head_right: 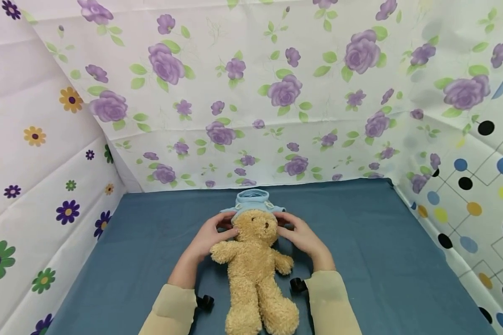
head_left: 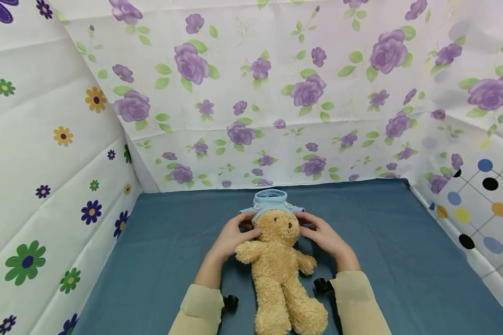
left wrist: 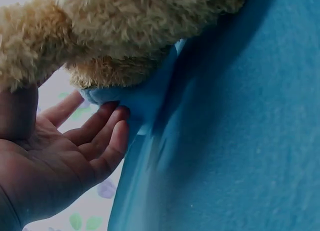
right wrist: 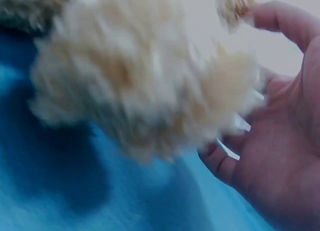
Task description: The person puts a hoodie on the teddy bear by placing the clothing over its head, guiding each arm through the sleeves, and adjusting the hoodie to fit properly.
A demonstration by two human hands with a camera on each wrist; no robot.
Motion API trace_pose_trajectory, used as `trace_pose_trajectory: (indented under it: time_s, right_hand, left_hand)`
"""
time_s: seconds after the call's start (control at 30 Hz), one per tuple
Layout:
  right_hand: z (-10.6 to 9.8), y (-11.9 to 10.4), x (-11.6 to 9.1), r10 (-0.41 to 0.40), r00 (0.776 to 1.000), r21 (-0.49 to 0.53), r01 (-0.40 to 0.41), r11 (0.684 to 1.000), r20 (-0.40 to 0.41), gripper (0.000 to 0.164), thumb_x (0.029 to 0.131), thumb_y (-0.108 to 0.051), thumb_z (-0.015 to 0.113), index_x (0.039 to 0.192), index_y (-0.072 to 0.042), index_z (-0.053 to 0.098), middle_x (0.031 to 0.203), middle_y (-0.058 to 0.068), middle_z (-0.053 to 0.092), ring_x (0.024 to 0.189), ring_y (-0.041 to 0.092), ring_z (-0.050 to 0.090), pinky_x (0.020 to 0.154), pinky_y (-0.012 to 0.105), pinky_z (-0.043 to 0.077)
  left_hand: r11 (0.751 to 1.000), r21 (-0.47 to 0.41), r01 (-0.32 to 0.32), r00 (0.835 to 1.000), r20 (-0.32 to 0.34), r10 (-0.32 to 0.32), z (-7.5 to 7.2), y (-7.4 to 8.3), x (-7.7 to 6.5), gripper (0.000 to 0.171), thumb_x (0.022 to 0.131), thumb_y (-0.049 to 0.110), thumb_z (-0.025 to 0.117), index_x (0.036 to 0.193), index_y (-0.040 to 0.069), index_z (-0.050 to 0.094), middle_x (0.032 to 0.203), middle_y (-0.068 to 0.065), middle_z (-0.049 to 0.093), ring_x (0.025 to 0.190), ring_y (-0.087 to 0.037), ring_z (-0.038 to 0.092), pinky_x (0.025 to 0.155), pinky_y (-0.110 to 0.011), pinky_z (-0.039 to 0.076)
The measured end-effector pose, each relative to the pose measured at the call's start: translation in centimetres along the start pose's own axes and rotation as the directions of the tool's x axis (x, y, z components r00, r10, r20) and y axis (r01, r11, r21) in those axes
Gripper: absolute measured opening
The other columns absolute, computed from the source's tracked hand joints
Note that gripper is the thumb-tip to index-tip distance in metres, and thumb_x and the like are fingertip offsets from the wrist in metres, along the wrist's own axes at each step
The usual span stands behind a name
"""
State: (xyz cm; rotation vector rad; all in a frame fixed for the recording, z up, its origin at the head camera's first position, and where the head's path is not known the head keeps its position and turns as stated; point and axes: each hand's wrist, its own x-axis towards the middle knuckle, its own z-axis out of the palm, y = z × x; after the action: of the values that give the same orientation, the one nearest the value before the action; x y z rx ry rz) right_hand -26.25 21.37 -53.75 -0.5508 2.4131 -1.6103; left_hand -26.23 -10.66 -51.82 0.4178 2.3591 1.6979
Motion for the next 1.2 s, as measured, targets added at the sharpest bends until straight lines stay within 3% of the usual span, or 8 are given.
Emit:
trace_pose_trajectory:
  time_s: [0.13, 0.27, 0.47, 0.63, 0.9, 1.03, 1.2]
  right_hand:
    - [0.0, 0.0, -0.2, -0.013, 1.0, -0.075, 0.013, 0.997, 0.001, 0.066, 0.102, -0.033, 0.076, 0.159, -0.01, 0.051, 0.149, 0.015, 0.058, 0.13, 0.037, 0.058, 0.101, 0.055, 0.051]
    - [0.6, 0.0, 0.1, -0.005, 0.999, -0.156, -0.003, 0.988, -0.051, 0.064, 0.096, -0.039, 0.083, 0.15, -0.015, 0.061, 0.14, 0.009, 0.062, 0.112, 0.03, 0.062, 0.087, 0.047, 0.054]
    - [1.4, 0.0, 0.8, 0.007, 0.997, -0.202, -0.023, 0.979, -0.079, 0.063, 0.097, -0.041, 0.082, 0.149, -0.012, 0.06, 0.129, 0.009, 0.062, 0.1, 0.026, 0.059, 0.081, 0.044, 0.051]
    - [2.0, 0.2, 1.2, 0.022, 0.999, -0.176, -0.031, 0.984, -0.049, 0.06, 0.1, -0.038, 0.079, 0.15, -0.012, 0.056, 0.121, 0.005, 0.062, 0.1, 0.023, 0.057, 0.081, 0.044, 0.048]
    - [2.6, -0.3, 1.6, -0.003, 0.999, -0.183, -0.004, 0.983, -0.038, 0.041, 0.102, -0.031, 0.077, 0.136, -0.021, 0.057, 0.107, 0.003, 0.057, 0.087, 0.024, 0.052, 0.075, 0.042, 0.043]
    - [2.7, -0.7, 1.6, -0.023, 0.999, -0.182, 0.014, 0.983, -0.045, 0.033, 0.102, -0.026, 0.077, 0.129, -0.022, 0.058, 0.102, 0.004, 0.056, 0.08, 0.023, 0.05, 0.071, 0.041, 0.041]
    - [2.9, -1.1, 1.8, -0.048, 0.997, -0.152, 0.039, 0.988, -0.057, 0.028, 0.102, -0.022, 0.078, 0.121, -0.025, 0.058, 0.101, 0.004, 0.057, 0.075, 0.024, 0.048, 0.07, 0.042, 0.039]
  left_hand:
    - [1.0, 0.007, -0.004, 1.0, -0.001, 0.004, 0.1, 0.0, -0.3, 0.057, 0.102, 0.031, 0.077, 0.153, 0.015, 0.059, 0.134, -0.008, 0.064, 0.119, -0.027, 0.061, 0.096, -0.053, 0.052]
    - [0.998, 0.056, 0.007, 1.0, -0.006, -0.007, 0.2, 0.3, -0.6, 0.053, 0.103, 0.031, 0.076, 0.15, 0.015, 0.062, 0.135, -0.008, 0.064, 0.122, -0.029, 0.06, 0.098, -0.055, 0.051]
    - [0.982, 0.189, 0.005, 0.998, -0.062, 0.006, 0.1, 0.7, -0.6, 0.052, 0.1, 0.034, 0.078, 0.144, 0.01, 0.067, 0.147, -0.015, 0.05, 0.133, -0.038, 0.048, 0.103, -0.061, 0.045]
    - [0.965, 0.258, -0.04, 0.999, -0.02, 0.047, 0.0, 0.5, -0.7, 0.06, 0.099, 0.037, 0.08, 0.149, 0.008, 0.062, 0.14, -0.011, 0.055, 0.12, -0.032, 0.053, 0.095, -0.054, 0.047]
    - [0.979, 0.201, -0.035, 0.999, -0.007, 0.037, 0.2, 0.2, -0.7, 0.049, 0.097, 0.031, 0.083, 0.139, 0.01, 0.064, 0.115, -0.007, 0.055, 0.097, -0.025, 0.051, 0.083, -0.046, 0.043]
    - [0.985, 0.167, -0.037, 0.999, -0.005, 0.039, 0.4, 0.2, -0.7, 0.035, 0.097, 0.025, 0.083, 0.123, 0.01, 0.065, 0.107, -0.009, 0.05, 0.092, -0.024, 0.047, 0.08, -0.044, 0.039]
    - [0.989, 0.114, -0.099, 0.995, -0.019, 0.101, 0.5, 0.2, -0.5, 0.025, 0.096, 0.016, 0.084, 0.102, 0.008, 0.061, 0.096, -0.013, 0.045, 0.084, -0.023, 0.042, 0.078, -0.043, 0.035]
